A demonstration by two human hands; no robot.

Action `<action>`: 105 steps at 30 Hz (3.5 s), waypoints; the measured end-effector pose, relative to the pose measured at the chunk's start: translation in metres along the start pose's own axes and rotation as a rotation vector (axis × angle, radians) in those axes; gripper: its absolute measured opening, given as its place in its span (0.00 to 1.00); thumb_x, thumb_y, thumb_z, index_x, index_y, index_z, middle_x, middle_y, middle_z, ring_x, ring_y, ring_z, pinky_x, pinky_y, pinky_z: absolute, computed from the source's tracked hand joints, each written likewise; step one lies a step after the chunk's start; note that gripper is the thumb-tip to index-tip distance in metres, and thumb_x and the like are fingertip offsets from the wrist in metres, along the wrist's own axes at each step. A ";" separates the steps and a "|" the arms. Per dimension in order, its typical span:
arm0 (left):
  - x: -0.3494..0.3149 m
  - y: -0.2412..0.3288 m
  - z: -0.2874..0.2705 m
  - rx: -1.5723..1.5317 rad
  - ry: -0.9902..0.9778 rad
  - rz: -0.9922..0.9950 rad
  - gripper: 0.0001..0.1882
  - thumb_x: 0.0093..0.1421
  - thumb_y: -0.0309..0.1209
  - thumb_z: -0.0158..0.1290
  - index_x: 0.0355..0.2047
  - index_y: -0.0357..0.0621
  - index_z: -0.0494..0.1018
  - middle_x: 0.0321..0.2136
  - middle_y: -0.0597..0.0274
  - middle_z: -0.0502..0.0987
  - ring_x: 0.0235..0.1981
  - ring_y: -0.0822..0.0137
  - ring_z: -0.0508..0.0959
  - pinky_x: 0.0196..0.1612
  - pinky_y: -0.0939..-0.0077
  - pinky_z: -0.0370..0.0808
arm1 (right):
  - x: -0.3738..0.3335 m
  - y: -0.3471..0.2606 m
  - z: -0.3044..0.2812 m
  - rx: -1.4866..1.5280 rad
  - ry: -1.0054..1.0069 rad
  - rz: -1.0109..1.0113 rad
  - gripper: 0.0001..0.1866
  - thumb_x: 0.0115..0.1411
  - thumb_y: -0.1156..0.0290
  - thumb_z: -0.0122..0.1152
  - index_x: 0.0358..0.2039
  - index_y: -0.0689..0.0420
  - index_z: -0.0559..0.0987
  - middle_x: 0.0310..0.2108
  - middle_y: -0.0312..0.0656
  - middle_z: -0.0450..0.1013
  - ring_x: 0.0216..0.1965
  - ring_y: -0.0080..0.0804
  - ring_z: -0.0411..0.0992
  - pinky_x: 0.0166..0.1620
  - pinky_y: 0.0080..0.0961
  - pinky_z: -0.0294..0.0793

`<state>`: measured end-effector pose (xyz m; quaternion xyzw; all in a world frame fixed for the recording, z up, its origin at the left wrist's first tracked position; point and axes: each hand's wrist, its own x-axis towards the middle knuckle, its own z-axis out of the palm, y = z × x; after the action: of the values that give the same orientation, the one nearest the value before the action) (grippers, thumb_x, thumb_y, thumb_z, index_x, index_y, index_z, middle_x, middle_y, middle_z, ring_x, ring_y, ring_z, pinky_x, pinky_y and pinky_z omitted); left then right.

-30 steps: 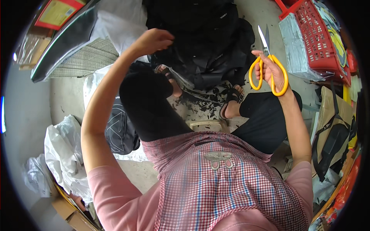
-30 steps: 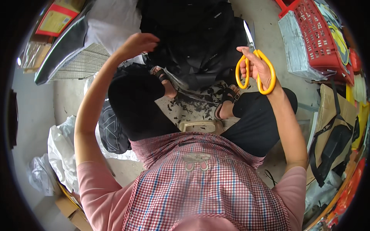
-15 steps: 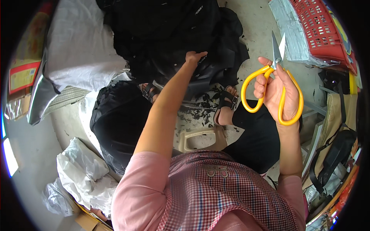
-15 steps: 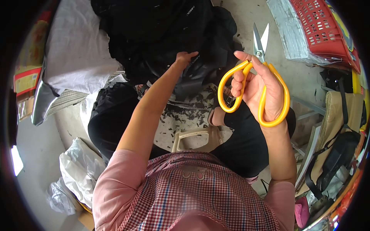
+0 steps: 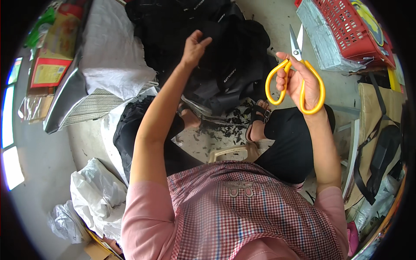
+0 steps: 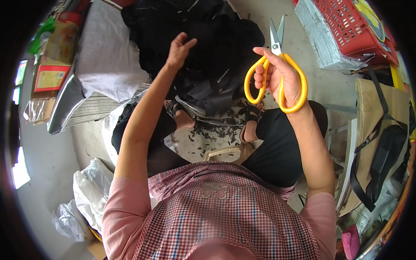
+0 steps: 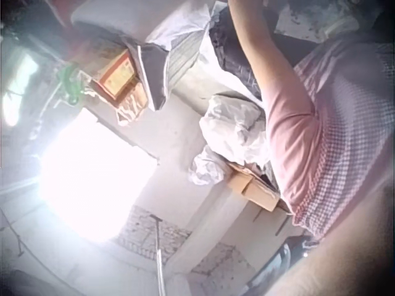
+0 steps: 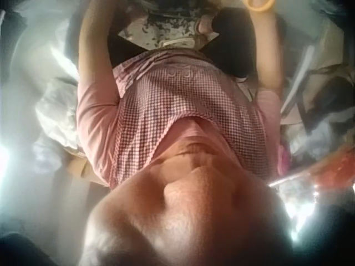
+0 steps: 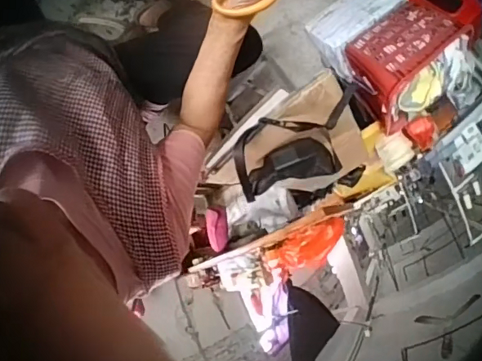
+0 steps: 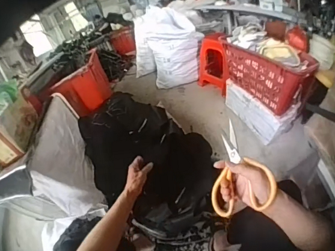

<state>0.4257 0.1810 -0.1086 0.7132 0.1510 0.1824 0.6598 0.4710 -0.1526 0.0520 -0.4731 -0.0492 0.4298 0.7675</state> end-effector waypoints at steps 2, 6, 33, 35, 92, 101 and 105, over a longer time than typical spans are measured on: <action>0.000 0.040 -0.029 -0.205 -0.084 0.065 0.07 0.58 0.22 0.54 0.36 0.43 0.70 0.29 0.68 0.72 0.28 0.79 0.70 0.33 0.89 0.67 | -0.003 0.004 0.003 -0.046 -0.035 -0.052 0.20 0.62 0.61 0.52 0.50 0.60 0.70 0.25 0.38 0.67 0.24 0.22 0.64 0.28 0.17 0.64; -0.047 0.191 -0.021 -0.368 -0.166 0.153 0.08 0.60 0.20 0.52 0.40 0.41 0.71 0.35 0.67 0.74 0.34 0.81 0.72 0.35 0.95 0.66 | -0.016 0.008 0.002 -0.413 0.125 -0.377 0.18 0.61 0.66 0.55 0.49 0.59 0.71 0.25 0.35 0.66 0.24 0.20 0.64 0.29 0.15 0.63; -0.338 0.428 -0.141 0.360 0.501 0.497 0.15 0.60 0.33 0.55 0.45 0.40 0.74 0.36 0.65 0.78 0.33 0.75 0.75 0.40 0.84 0.67 | -0.129 0.034 0.140 -0.698 -0.395 -0.424 0.17 0.56 0.75 0.58 0.47 0.59 0.73 0.24 0.34 0.67 0.23 0.18 0.63 0.27 0.12 0.63; -0.379 0.398 -0.119 0.455 0.541 0.326 0.15 0.58 0.34 0.56 0.43 0.38 0.74 0.34 0.62 0.78 0.33 0.72 0.75 0.39 0.83 0.68 | -0.126 0.049 0.136 -0.688 -0.429 -0.322 0.17 0.56 0.74 0.58 0.47 0.60 0.73 0.24 0.34 0.68 0.22 0.18 0.64 0.27 0.13 0.64; -0.281 0.211 -0.025 0.159 -0.425 -0.051 0.09 0.45 0.26 0.66 0.20 0.36 0.76 0.16 0.72 0.65 0.17 0.78 0.60 0.22 0.84 0.60 | -0.123 0.089 0.086 -1.391 -0.596 -0.534 0.30 0.46 0.67 0.72 0.49 0.61 0.73 0.28 0.38 0.65 0.24 0.24 0.59 0.28 0.19 0.61; -0.284 0.198 -0.023 0.165 -0.398 0.014 0.08 0.44 0.16 0.51 0.22 0.38 0.78 0.17 0.76 0.69 0.19 0.82 0.65 0.26 0.84 0.67 | -0.120 0.098 0.070 -1.330 -0.636 -0.649 0.25 0.44 0.65 0.75 0.41 0.64 0.77 0.22 0.39 0.70 0.15 0.23 0.60 0.18 0.16 0.62; -0.285 0.198 -0.023 0.180 -0.408 -0.008 0.06 0.45 0.17 0.53 0.22 0.38 0.78 0.16 0.75 0.69 0.19 0.81 0.65 0.26 0.84 0.67 | -0.124 0.096 0.080 -1.384 -0.617 -0.625 0.21 0.45 0.70 0.70 0.39 0.65 0.76 0.23 0.40 0.70 0.16 0.24 0.59 0.20 0.18 0.61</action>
<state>0.1571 0.0550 0.0730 0.7907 0.0327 0.0173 0.6111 0.2958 -0.1678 0.0630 -0.6645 -0.6419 0.1793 0.3380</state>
